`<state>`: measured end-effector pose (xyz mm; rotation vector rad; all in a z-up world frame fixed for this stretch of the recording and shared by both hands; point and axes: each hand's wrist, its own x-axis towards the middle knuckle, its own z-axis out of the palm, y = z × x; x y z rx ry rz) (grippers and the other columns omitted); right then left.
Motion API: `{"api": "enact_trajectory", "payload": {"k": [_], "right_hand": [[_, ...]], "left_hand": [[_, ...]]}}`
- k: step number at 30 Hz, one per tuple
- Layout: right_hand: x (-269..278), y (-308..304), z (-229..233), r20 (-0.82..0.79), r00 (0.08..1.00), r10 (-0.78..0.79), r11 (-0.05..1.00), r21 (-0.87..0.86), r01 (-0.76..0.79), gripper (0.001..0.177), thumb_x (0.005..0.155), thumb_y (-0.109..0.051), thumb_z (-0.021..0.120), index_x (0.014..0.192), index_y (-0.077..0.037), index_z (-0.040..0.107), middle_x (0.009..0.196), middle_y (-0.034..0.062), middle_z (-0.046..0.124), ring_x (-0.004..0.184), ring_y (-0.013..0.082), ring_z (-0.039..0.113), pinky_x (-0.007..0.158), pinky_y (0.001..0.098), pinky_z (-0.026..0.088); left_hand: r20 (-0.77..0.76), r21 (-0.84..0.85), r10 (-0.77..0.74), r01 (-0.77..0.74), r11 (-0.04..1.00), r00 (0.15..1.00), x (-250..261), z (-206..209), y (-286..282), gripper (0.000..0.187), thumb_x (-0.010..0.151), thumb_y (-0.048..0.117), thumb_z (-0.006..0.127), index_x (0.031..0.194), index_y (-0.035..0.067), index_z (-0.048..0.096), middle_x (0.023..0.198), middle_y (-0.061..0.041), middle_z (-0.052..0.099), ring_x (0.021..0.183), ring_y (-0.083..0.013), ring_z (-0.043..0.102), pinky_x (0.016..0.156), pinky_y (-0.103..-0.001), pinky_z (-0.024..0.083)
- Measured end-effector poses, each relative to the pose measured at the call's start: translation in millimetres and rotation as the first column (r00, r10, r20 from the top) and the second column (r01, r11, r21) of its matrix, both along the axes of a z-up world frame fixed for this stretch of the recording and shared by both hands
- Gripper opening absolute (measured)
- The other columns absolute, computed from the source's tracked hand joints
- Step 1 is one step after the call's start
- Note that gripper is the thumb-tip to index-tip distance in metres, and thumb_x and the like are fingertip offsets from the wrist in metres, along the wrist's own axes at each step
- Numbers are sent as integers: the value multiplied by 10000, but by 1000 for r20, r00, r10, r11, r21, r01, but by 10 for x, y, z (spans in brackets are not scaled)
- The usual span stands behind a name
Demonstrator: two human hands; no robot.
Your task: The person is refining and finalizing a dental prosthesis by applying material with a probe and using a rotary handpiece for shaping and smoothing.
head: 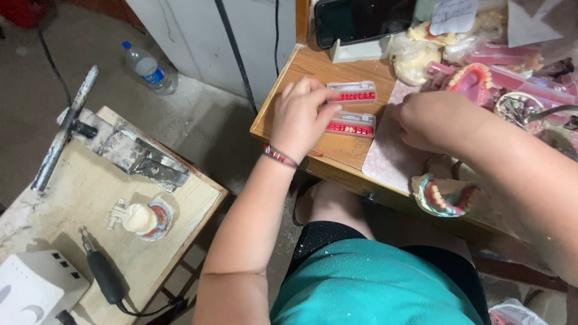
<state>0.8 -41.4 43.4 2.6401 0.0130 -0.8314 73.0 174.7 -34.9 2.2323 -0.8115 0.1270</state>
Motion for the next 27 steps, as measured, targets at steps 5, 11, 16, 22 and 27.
{"api": "enact_trajectory", "payload": {"k": [5, 11, 16, 22, 27], "right_hand": [[6, -502, -662, 365, 896, 254, 949, 87, -305, 180, 791, -273, 666, 845, -148, 783, 808, 83, 761, 780, 302, 786, 642, 451, 628], [-222, -445, -27, 662, 734, 149, 880, 250, -404, 182, 864, -262, 738, 997, -148, 788, 915, 77, 745, 791, 334, 734, 644, 481, 598], [-977, -479, 370, 814, 570, -108, 726, 456, -515, 129, 952, -99, 762, 1074, -60, 743, 976, 133, 731, 870, 346, 697, 779, 444, 541], [-2258, -386, 227, 432, 623, -652, 411, 892, -189, 676, 984, -388, 572, 1571, -103, 390, 1374, 64, 633, 1107, 186, 630, 955, 332, 471], [-3617, -950, -484, -267, 387, -883, -334, 936, -115, 315, 951, -158, 655, 1251, -61, 654, 976, 161, 761, 675, 182, 735, 508, 266, 644]], "left_hand": [[-8, 203, 58, -56, 978, 998, 477, -160, -277, 421, 796, 447, 853, 1181, 300, 769, 1169, 11, 643, 1158, -295, 619, 1013, -498, 485], [-190, 191, 46, -9, 982, 981, 415, 167, -247, 353, 776, 359, 855, 1071, 266, 686, 1013, 4, 734, 994, -271, 697, 848, -460, 483], [-194, -226, -35, -10, 974, 980, 37, 253, -206, 342, 741, 160, 896, 1003, 231, 687, 788, 52, 658, 716, -80, 608, 685, -249, 486], [-417, -372, -524, 387, 844, 743, -1385, 889, -641, 378, 767, 187, 927, 1048, 177, 675, 776, 75, 603, 669, -21, 488, 625, -187, 420], [-391, -309, -589, 502, 807, 707, -1695, 898, -915, 421, 817, 202, 866, 1201, 162, 700, 1002, -13, 791, 910, -86, 751, 884, -234, 601]]}}
